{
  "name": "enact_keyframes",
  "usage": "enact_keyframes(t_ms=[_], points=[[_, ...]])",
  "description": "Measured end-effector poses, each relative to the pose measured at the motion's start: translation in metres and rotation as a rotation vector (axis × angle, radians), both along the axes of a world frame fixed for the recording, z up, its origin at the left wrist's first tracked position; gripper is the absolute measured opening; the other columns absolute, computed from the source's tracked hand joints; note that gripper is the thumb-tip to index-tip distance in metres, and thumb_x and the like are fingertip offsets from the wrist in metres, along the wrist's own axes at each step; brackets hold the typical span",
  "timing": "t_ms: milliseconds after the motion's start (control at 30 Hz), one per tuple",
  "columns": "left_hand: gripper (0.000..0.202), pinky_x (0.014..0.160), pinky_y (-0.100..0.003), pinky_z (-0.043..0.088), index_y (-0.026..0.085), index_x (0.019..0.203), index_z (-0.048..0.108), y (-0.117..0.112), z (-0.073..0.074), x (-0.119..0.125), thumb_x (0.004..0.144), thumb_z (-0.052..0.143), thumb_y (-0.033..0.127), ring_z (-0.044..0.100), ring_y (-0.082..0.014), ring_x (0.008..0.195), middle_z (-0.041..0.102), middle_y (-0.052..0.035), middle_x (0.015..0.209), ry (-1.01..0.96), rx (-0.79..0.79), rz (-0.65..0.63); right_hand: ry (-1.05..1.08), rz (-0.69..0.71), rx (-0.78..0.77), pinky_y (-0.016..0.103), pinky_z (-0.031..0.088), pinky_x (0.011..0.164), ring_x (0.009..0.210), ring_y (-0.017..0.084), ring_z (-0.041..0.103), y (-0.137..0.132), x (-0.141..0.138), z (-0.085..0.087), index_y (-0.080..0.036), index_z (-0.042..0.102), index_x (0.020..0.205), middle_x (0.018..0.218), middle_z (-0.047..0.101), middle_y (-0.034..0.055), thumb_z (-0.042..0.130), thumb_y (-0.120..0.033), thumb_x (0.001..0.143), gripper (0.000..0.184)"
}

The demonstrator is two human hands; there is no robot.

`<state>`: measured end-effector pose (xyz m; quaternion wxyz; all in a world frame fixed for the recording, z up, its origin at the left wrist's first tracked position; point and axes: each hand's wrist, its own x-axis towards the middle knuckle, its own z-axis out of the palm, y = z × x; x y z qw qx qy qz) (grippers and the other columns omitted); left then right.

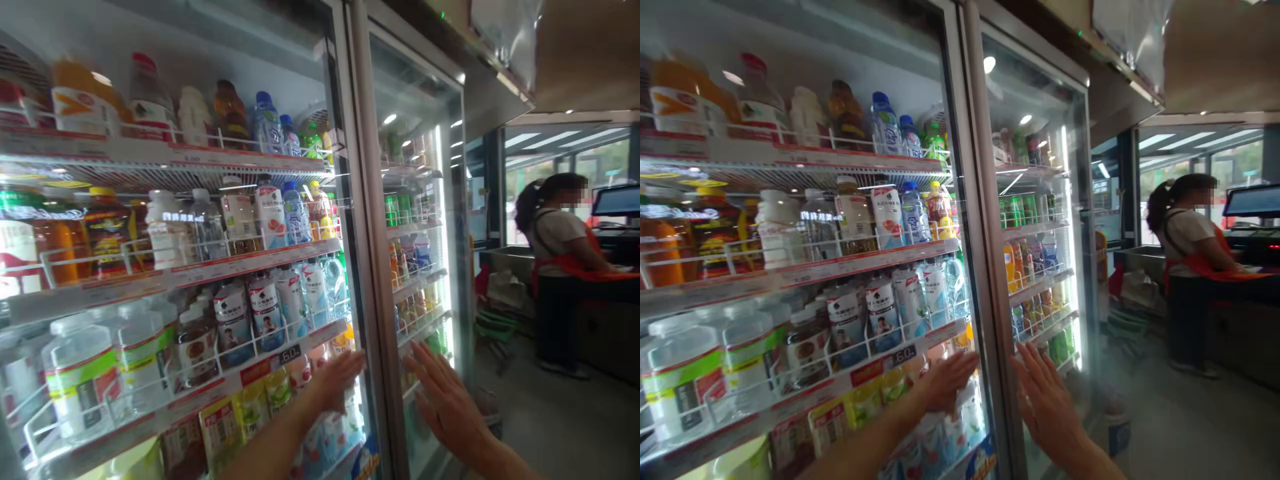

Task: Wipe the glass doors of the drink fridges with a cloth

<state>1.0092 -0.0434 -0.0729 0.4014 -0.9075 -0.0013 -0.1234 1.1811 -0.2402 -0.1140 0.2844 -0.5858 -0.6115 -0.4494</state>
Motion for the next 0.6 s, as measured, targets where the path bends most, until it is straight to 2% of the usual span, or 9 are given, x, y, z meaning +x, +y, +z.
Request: enact_keyframes(t_ms=[67,133,200,267,300,333,400,500,600], points=[[0.077,0.113,-0.04,0.011,0.009,0.137,0.035,0.009,0.027,0.006,0.079,0.046,0.059,0.008,-0.0229,0.141,0.019,-0.01,0.151,-0.077,0.021,0.026,0.034,-0.015,0.033,0.046,0.036,0.103,0.137,0.026,0.026,0.004,-0.005,0.002,-0.019,0.021,0.145,0.148,0.028,0.0091,0.04,-0.019,0.086,0.062],[0.08,0.112,-0.049,0.007,0.002,0.138,0.027,0.013,0.04,-0.004,0.082,0.041,0.056,0.009,-0.0297,0.141,0.014,-0.0182,0.15,-0.136,0.057,0.053,0.078,-0.009,0.078,0.047,0.035,0.103,0.137,0.027,0.026,0.013,-0.016,0.007,-0.02,0.02,0.145,0.148,0.028,0.0096,0.039,-0.019,0.087,0.061],[0.077,0.114,-0.041,0.006,0.006,0.136,0.035,0.009,0.03,-0.033,0.079,0.045,0.057,0.011,-0.025,0.141,0.022,-0.0133,0.149,-0.099,0.111,0.033,0.084,0.018,0.102,0.047,0.035,0.104,0.136,0.027,0.026,0.023,-0.032,0.012,-0.02,0.02,0.145,0.148,0.028,0.0093,0.039,-0.019,0.086,0.062],[0.067,0.114,-0.029,0.007,0.02,0.131,0.046,0.004,0.016,-0.073,0.075,0.05,0.056,0.01,-0.0155,0.141,0.03,0.0003,0.148,0.009,0.174,-0.038,0.042,0.064,0.095,0.045,0.035,0.104,0.137,0.026,0.026,0.031,-0.05,0.016,-0.021,0.022,0.145,0.148,0.029,0.0086,0.039,-0.018,0.086,0.062],[0.068,0.114,-0.03,0.008,0.018,0.132,0.044,0.004,0.017,-0.093,0.076,0.046,0.057,0.01,-0.0163,0.141,0.03,-0.0001,0.148,0.028,0.214,-0.092,0.019,0.089,0.09,0.044,0.036,0.103,0.136,0.025,0.027,0.035,-0.059,0.017,-0.021,0.022,0.145,0.147,0.03,0.0083,0.039,-0.018,0.085,0.062],[0.072,0.114,-0.033,0.009,0.015,0.135,0.04,0.005,0.025,-0.111,0.078,0.042,0.059,0.01,-0.0178,0.141,0.028,-0.0026,0.149,0.018,0.238,-0.098,0.009,0.108,0.087,0.044,0.036,0.103,0.136,0.025,0.027,0.039,-0.068,0.02,-0.021,0.023,0.144,0.147,0.031,0.0081,0.039,-0.018,0.085,0.062],[0.067,0.114,-0.037,0.009,0.012,0.139,0.03,0.01,0.06,-0.136,0.083,0.038,0.049,0.011,-0.0192,0.141,0.023,-0.007,0.15,-0.085,0.236,-0.005,0.034,0.129,0.103,0.045,0.038,0.102,0.136,0.025,0.027,0.048,-0.085,0.026,-0.022,0.021,0.145,0.147,0.032,0.0082,0.039,-0.018,0.086,0.062],[0.059,0.113,-0.044,0.007,0.01,0.14,0.026,0.013,0.104,-0.156,0.087,0.034,0.031,0.01,-0.023,0.141,0.019,-0.0116,0.151,-0.328,0.193,0.111,0.119,0.156,0.137,0.048,0.037,0.102,0.136,0.026,0.027,0.063,-0.112,0.035,-0.022,0.019,0.145,0.148,0.029,0.0096,0.039,-0.019,0.087,0.062],[0.054,0.113,-0.031,0.009,0.016,0.135,0.038,0.007,0.096,-0.164,0.085,0.038,0.035,0.01,-0.0142,0.141,0.029,-0.0033,0.149,-0.213,0.211,0.003,0.107,0.222,0.108,0.046,0.037,0.103,0.137,0.024,0.027,0.074,-0.137,0.038,-0.021,0.021,0.145,0.147,0.031,0.0093,0.039,-0.018,0.088,0.06]])
